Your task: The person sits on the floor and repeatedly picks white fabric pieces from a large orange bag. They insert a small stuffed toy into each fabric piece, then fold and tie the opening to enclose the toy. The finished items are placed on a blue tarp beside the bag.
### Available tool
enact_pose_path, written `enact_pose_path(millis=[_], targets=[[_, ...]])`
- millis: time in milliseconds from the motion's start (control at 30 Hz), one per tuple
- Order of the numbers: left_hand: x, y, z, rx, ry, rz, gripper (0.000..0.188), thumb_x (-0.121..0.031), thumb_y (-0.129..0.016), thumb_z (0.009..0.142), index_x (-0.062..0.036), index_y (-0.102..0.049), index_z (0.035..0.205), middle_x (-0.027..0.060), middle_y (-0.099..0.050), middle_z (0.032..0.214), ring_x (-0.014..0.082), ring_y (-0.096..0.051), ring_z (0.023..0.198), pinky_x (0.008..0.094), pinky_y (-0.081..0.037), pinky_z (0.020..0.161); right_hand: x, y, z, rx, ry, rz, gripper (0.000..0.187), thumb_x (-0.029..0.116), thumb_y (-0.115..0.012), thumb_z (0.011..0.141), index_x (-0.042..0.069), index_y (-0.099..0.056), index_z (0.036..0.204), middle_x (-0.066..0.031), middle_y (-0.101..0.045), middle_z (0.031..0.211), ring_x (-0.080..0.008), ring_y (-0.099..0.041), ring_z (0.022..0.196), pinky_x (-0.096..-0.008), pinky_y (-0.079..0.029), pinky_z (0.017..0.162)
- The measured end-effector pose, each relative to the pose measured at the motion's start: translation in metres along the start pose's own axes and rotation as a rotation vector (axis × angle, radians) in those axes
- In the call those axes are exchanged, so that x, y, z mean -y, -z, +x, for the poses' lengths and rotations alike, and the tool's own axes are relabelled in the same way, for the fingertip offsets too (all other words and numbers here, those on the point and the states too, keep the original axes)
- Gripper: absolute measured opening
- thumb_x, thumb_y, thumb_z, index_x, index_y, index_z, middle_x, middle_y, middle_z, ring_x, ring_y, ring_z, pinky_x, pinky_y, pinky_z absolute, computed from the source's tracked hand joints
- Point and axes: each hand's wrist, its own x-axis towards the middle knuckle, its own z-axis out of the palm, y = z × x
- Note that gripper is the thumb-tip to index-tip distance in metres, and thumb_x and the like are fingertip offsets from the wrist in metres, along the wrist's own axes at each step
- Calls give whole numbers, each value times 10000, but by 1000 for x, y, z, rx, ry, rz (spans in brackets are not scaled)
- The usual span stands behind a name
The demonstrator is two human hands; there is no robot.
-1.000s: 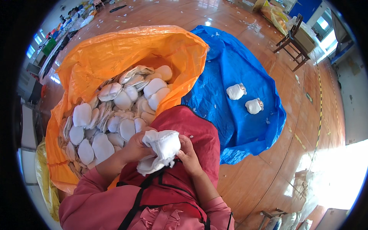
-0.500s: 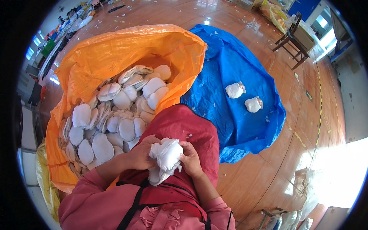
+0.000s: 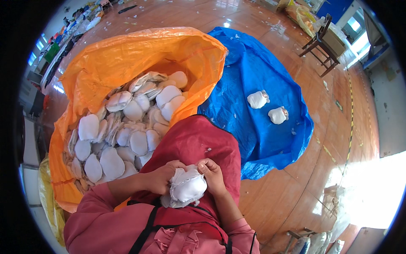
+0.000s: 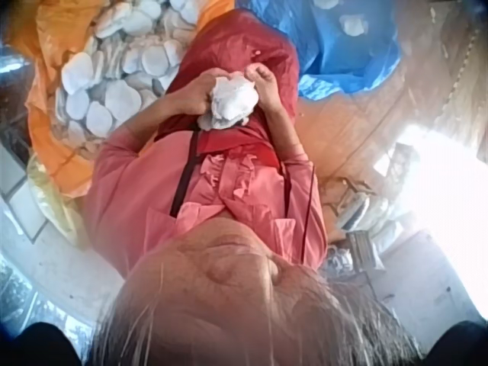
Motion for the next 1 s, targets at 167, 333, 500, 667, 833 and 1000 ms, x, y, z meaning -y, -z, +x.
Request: enact_pose_path(millis=[167,333,500,667,833,1000], targets=[[-3,8,22,209,50,-75,488,-76,-781,668,-84,-657,1140,130,-551,1233,332,-465,1230,406,-350,1075,19,-14,4,74,25,-123,90,66,-646,971,41,-652,1057,2,-661,927,-97,-620,851,-233,-507,762],[3,7,30,222,25,-353,434,17,-728,659,-37,-642,1081,119,-632,1078,259,-585,1070,373,-460,931,19,-8,6,275,87,-394,203,118,-670,957,29,-660,1138,-62,-658,1101,-170,-612,1059,-308,-478,943],[13,9,26,286,160,-472,256,-44,-750,750,-21,-678,994,85,-700,923,160,-637,870,332,-500,809,18,-15,8,335,126,-432,189,121,-656,964,25,-653,1127,-61,-628,1096,-184,-584,1068,-311,-453,961],[25,3,27,333,197,-567,174,-77,-749,774,-23,-677,922,55,-696,832,125,-627,799,318,-506,756,15,-22,7,303,-55,-297,134,158,-656,981,56,-633,1064,-4,-612,1019,-93,-568,958,-251,-471,849],[24,-2,24,266,224,-545,162,-109,-743,784,-33,-672,908,47,-692,853,131,-637,820,325,-504,764,24,-29,7,296,-62,-320,121,181,-646,995,65,-627,967,33,-603,909,-52,-537,840,-217,-453,737],[23,-14,18,123,192,-619,159,-117,-753,774,-44,-681,895,28,-688,884,168,-639,884,333,-498,794,20,-26,1,214,-87,-376,176,225,-630,1011,68,-619,932,43,-592,820,-33,-527,780,-214,-452,676]])
